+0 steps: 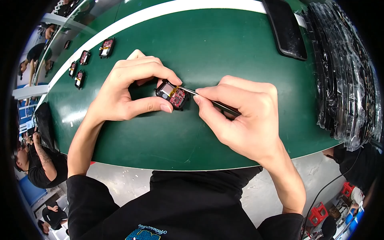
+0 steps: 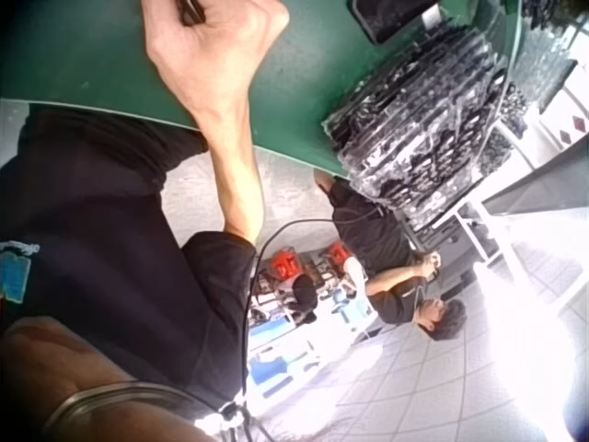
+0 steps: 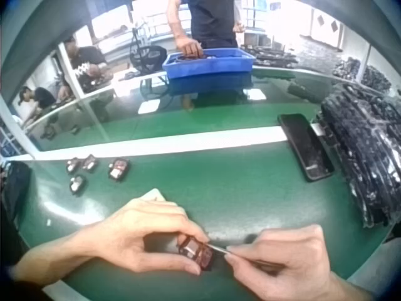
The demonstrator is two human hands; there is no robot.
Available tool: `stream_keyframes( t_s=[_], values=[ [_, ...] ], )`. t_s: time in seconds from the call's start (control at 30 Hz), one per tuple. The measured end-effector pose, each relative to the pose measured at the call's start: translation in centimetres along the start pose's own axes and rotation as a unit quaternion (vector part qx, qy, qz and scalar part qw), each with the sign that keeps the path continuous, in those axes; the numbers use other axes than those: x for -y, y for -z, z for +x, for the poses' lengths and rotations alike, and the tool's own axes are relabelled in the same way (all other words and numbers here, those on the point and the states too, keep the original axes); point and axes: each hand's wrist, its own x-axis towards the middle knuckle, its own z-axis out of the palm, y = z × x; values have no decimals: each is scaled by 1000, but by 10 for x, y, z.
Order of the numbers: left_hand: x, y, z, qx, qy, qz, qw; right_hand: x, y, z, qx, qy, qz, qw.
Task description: Assembling small electronic modules using tweezers at a workshop station.
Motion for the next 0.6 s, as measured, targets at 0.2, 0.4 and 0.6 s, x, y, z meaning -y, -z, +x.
stream_keyframes(
  t_s=[0.2,0.4,0.6],
  values=[
    [2,1,0,7,2,-2,1000,-1,-1,0,7,2,9,1000],
    [-4,1,0,4,6,11,1000,1,-2,-1,-4,16,-4,1000],
    [-4,-1,0,1,6,7,1000,-3,-5,-6,-18,38,-5,999]
  ],
)
